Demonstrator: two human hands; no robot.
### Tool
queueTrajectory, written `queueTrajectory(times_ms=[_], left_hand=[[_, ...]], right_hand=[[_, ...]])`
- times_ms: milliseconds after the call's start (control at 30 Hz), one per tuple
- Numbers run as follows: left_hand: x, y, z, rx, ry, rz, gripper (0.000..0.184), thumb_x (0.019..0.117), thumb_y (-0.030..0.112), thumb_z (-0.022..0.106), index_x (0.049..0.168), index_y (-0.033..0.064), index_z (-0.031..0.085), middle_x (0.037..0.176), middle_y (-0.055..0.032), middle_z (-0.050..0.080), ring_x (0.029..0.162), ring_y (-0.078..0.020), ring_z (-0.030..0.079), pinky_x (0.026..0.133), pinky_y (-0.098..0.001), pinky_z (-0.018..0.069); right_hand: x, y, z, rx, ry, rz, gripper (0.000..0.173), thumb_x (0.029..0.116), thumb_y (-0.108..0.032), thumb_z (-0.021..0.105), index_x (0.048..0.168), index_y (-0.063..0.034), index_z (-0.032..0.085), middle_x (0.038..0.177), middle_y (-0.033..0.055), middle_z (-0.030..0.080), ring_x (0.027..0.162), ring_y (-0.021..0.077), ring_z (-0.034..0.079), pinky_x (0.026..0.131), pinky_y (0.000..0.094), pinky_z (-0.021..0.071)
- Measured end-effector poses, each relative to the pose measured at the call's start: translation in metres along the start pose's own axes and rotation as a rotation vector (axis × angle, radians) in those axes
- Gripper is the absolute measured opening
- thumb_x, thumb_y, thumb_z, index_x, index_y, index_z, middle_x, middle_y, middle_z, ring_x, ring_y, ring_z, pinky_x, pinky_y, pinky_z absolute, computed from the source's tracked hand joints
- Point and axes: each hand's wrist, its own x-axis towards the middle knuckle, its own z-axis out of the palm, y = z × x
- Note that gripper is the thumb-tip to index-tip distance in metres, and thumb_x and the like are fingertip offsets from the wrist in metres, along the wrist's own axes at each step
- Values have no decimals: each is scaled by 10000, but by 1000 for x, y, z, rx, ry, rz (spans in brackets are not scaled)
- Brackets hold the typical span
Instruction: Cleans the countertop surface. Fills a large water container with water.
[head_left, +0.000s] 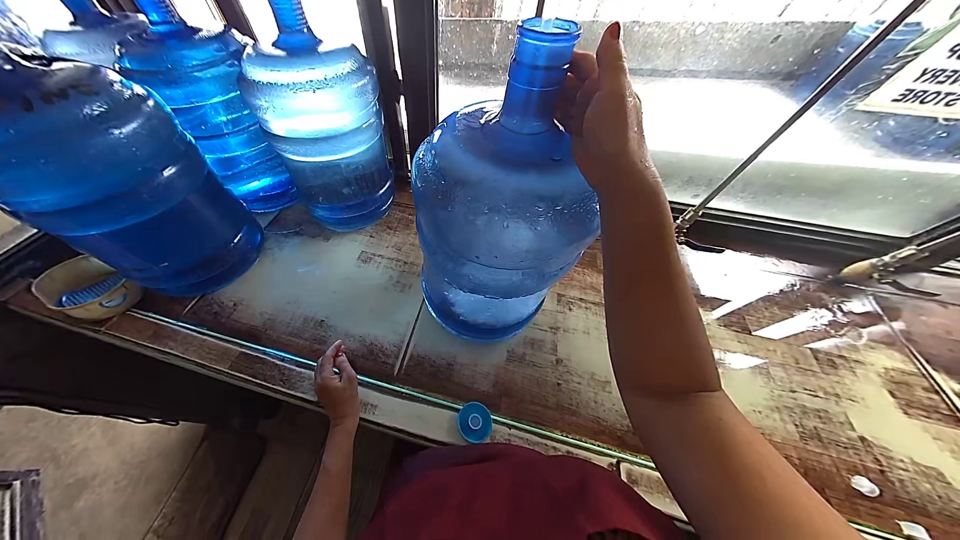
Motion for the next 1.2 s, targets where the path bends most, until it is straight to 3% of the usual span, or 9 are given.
queueTrajectory(times_ms=[533, 700, 900, 1200], left_hand=[[1, -2, 0, 4, -8, 0, 339, 1054, 66, 435, 1239, -114, 653, 1175, -292, 692, 1146, -392, 663, 1041, -477, 489], [0, -2, 0, 18, 4, 4, 336, 1049, 58, 436, 1229, -117, 659, 1157, -285, 701, 1128, -379, 672, 1029, -451, 499], [0, -4, 0, 6, -1, -5, 340, 1051, 60, 431, 1240, -112, 656, 1161, -284, 698, 1122, -360, 673, 1024, -441, 498], [0, -6, 0, 12, -6, 1, 341, 1053, 74, 437, 1240, -109, 657, 1153, -280, 701, 1120, -353, 672, 1019, -429, 499]], right_hand=[[0, -2, 1, -6, 8, -2, 722, 1105, -395, -16, 1425, 29, 474, 1268, 136, 647, 1152, 130, 635, 1031, 310, 484], [0, -3, 1, 15, 18, -4, 665, 1115, -334, -2, 1366, 32, 493, 1174, 106, 666, 1067, 105, 649, 965, 281, 503], [3, 0, 0, 11, 9, -23, 628, 1117, -293, 21, 1393, 38, 478, 1219, 125, 654, 1102, 118, 640, 978, 287, 499], [3, 1, 0, 5, 21, -31, 595, 1113, -249, 25, 1327, 48, 494, 1145, 124, 650, 1051, 112, 643, 950, 278, 506]])
